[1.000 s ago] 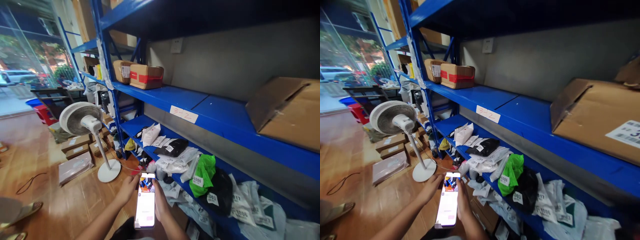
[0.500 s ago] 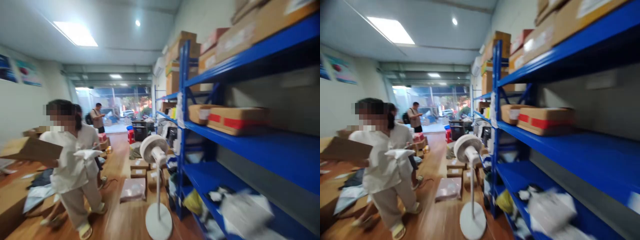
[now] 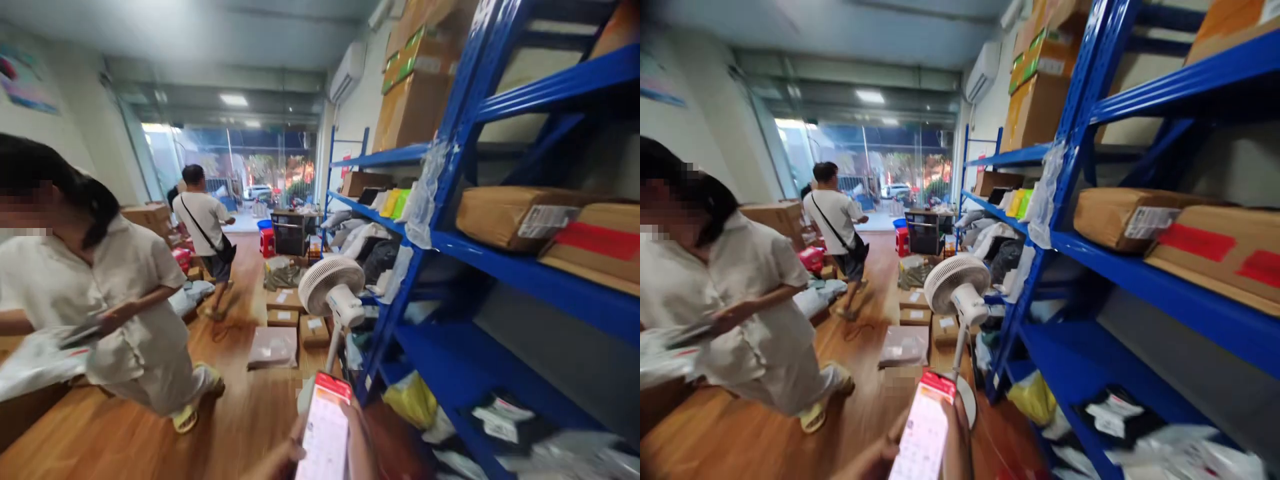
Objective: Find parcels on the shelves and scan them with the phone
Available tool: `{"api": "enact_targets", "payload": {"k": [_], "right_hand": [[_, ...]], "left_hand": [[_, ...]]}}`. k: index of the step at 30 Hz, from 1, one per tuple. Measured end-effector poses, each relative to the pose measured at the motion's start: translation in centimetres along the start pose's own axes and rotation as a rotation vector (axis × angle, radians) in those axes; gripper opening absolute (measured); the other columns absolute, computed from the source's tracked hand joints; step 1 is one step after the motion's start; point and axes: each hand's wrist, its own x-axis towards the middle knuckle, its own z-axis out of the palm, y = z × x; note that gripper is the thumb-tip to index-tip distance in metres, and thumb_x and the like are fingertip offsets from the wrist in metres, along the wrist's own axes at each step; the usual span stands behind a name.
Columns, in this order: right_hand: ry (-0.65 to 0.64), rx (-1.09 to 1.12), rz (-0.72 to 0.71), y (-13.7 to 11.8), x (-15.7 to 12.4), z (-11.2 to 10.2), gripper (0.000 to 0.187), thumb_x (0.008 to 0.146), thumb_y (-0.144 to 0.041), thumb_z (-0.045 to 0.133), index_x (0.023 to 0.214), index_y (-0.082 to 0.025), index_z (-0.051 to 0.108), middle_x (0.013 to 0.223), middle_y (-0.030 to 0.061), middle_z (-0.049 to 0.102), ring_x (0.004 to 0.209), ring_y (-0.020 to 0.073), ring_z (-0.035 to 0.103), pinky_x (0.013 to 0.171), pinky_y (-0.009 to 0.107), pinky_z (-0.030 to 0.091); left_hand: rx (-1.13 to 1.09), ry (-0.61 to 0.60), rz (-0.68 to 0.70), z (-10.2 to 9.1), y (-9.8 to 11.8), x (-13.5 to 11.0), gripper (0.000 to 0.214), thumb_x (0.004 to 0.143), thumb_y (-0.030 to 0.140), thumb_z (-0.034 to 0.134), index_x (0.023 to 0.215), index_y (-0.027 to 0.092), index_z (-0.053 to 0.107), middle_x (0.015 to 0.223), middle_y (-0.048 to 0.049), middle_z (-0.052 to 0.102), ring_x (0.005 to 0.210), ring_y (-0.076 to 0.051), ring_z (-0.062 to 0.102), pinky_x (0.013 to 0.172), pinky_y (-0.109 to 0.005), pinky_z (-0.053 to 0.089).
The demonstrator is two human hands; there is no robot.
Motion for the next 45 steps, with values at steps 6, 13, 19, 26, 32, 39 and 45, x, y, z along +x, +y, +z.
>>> {"api": "enact_targets", "payload": {"k": [6,13,19,26,32,39,45], "right_hand": [[0.009,-0.009,-0.139,-2.5,-1.0,3.9,0.043,0.060,-0.059,0.073,0.075,-0.022,0.056,0.062,-0.0010,0.062,0.061,0.0201,0.060,0.056,0.031,0.049],[-0.131,-0.017,-0.094,-3.0,1.0,4.3,0.043,0.065,-0.062,0.067,0.077,-0.023,0.053,0.062,-0.0036,0.058,0.062,0.0178,0.057,0.061,0.029,0.046],[-0.515,-0.286,-0.016,-4.4,1.4,2.9,0.038,0.076,-0.040,0.056,0.109,-0.020,0.058,0.102,0.0033,0.069,0.096,0.0234,0.061,0.084,0.033,0.047],[-0.645,-0.285,0.011,-6.3,3.1,3.0,0.046,0.072,-0.026,0.052,0.117,-0.021,0.053,0.111,0.0045,0.066,0.103,0.0247,0.060,0.087,0.035,0.047],[-0.733,-0.313,0.005,-6.5,5.0,2.7,0.054,0.067,-0.022,0.066,0.117,-0.023,0.045,0.103,0.0037,0.066,0.089,0.0216,0.063,0.075,0.032,0.051],[-0.767,-0.281,0.069,-7.8,6.1,2.7,0.048,0.068,-0.022,0.058,0.115,-0.022,0.050,0.105,0.0031,0.067,0.094,0.0206,0.061,0.081,0.032,0.049],[-0.762,-0.286,0.049,-7.7,6.3,3.1,0.042,0.069,-0.036,0.068,0.107,-0.023,0.054,0.094,0.0032,0.068,0.082,0.0194,0.061,0.069,0.031,0.050]], "left_hand": [[0.258,0.192,0.143,0.0,1.1,-0.9,0.086,0.074,0.032,0.059,0.148,0.038,0.015,0.137,-0.0048,0.052,0.116,-0.030,0.056,0.090,-0.041,0.044],[0.294,0.288,0.143,-0.6,1.6,-0.3,0.086,0.073,0.033,0.055,0.147,0.040,0.011,0.135,-0.0064,0.051,0.098,-0.028,0.061,0.061,-0.030,0.048],[0.238,0.416,0.289,-0.2,3.5,0.9,0.102,0.057,0.017,0.050,0.148,0.035,0.009,0.124,-0.0059,0.059,0.088,-0.023,0.060,0.062,-0.029,0.048],[0.264,0.508,0.354,2.1,5.7,2.9,0.114,0.044,0.008,0.048,0.148,0.033,0.012,0.119,-0.0037,0.062,0.103,-0.027,0.056,0.070,-0.029,0.047],[0.237,0.554,0.401,2.0,5.4,4.1,0.117,0.045,0.009,0.048,0.148,0.035,0.000,0.132,-0.0020,0.054,0.106,-0.025,0.054,0.076,-0.029,0.046],[0.221,0.520,0.444,2.1,5.1,4.8,0.112,0.051,0.011,0.047,0.147,0.040,-0.003,0.138,-0.0023,0.048,0.103,-0.025,0.055,0.073,-0.031,0.047],[0.243,0.579,0.462,2.2,4.7,5.2,0.112,0.052,0.013,0.047,0.147,0.040,-0.005,0.138,-0.0049,0.047,0.096,-0.025,0.057,0.066,-0.030,0.049]]}}
